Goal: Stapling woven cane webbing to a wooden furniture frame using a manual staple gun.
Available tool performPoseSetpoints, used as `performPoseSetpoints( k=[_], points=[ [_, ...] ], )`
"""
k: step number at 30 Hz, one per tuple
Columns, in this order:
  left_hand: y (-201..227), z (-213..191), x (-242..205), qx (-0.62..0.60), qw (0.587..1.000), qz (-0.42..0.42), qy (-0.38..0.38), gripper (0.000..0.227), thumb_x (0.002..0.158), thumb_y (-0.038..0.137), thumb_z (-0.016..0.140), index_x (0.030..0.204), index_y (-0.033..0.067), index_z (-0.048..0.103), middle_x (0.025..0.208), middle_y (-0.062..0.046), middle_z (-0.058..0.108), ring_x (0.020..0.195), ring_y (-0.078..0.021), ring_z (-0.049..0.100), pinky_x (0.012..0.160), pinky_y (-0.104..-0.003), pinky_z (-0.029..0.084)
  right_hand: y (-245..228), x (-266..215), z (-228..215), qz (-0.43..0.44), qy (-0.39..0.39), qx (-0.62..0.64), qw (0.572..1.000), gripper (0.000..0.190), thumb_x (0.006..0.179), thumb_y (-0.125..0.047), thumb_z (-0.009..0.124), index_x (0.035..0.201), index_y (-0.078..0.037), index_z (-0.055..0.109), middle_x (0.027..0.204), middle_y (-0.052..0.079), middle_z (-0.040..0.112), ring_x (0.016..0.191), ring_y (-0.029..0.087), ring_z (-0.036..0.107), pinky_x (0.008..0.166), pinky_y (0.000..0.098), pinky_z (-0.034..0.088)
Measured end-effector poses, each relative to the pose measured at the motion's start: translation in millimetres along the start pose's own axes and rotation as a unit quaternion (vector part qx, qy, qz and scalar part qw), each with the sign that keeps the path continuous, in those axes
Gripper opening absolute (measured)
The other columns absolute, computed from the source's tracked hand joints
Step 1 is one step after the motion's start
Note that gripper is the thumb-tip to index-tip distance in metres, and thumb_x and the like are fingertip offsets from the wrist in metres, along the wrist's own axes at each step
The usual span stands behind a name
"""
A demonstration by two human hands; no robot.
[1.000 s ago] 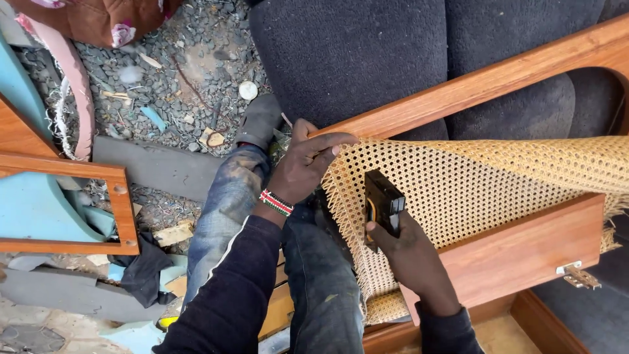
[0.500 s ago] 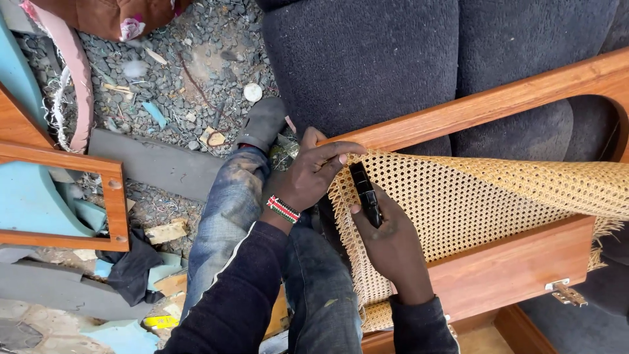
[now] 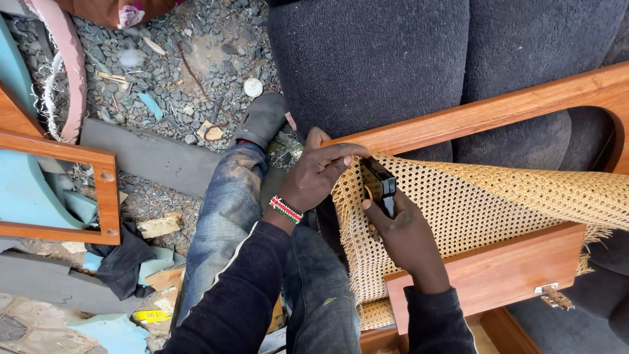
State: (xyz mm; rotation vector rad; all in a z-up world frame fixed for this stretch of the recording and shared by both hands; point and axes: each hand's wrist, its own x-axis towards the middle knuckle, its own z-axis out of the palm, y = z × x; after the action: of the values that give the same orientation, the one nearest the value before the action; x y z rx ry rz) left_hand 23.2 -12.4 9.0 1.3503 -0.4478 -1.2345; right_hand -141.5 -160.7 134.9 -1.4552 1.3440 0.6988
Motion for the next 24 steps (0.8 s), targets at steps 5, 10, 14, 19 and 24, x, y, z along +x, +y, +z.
performPoseSetpoints(
  k=[5,10,14,19,24],
  points=[
    [-2,1,-1,-0.011,1.000,0.000,-0.002,0.039,0.131,0.014,0.049,0.157,0.0218,0.077,0.120,-0.011,0.042,0.095,-0.0173,0.047,0.078,-0.041,0.044,-35,-18,-5,0.000,0.008,-0.007,1.000,0.045,0.112,-0.049,0.082,0.123,-0.005,0.083,0.079,0.013,0.078,0.071,0.017,0.071,0.065,0.0334,0.052],
    [-11,4,-1,-0.027,1.000,0.006,0.003,0.038,0.131,0.016,0.051,0.157,0.0222,0.078,0.120,-0.008,0.041,0.094,-0.0171,0.049,0.077,-0.037,0.044,-25,-15,-4,0.028,0.014,-0.027,0.999,0.046,0.112,-0.050,0.081,0.122,-0.006,0.082,0.083,0.012,0.078,0.075,0.020,0.071,0.068,0.0363,0.051],
    [-9,7,-1,-0.035,0.999,0.015,0.018,0.037,0.131,0.014,0.051,0.156,0.0229,0.078,0.118,-0.007,0.040,0.094,-0.0173,0.051,0.079,-0.033,0.042,-24,-14,4,0.011,0.026,-0.054,0.998,0.047,0.114,-0.043,0.078,0.135,-0.001,0.075,0.094,0.015,0.072,0.086,0.028,0.073,0.076,0.0443,0.054],
    [-9,6,0,-0.033,0.999,0.013,0.021,0.037,0.131,0.014,0.054,0.158,0.0241,0.078,0.116,-0.008,0.042,0.090,-0.0157,0.053,0.077,-0.032,0.048,-23,-12,17,0.000,0.042,-0.069,0.997,0.046,0.115,-0.039,0.073,0.144,-0.003,0.073,0.098,0.016,0.072,0.088,0.032,0.073,0.080,0.0492,0.055],
    [-3,7,2,-0.030,0.999,0.013,0.032,0.034,0.131,0.018,0.054,0.151,0.0242,0.080,0.114,-0.008,0.042,0.090,-0.0117,0.047,0.074,-0.032,0.042,-25,-15,24,0.004,0.056,-0.111,0.992,0.050,0.115,-0.035,0.070,0.153,-0.004,0.067,0.107,0.019,0.072,0.097,0.041,0.077,0.086,0.0556,0.056]
  ],
)
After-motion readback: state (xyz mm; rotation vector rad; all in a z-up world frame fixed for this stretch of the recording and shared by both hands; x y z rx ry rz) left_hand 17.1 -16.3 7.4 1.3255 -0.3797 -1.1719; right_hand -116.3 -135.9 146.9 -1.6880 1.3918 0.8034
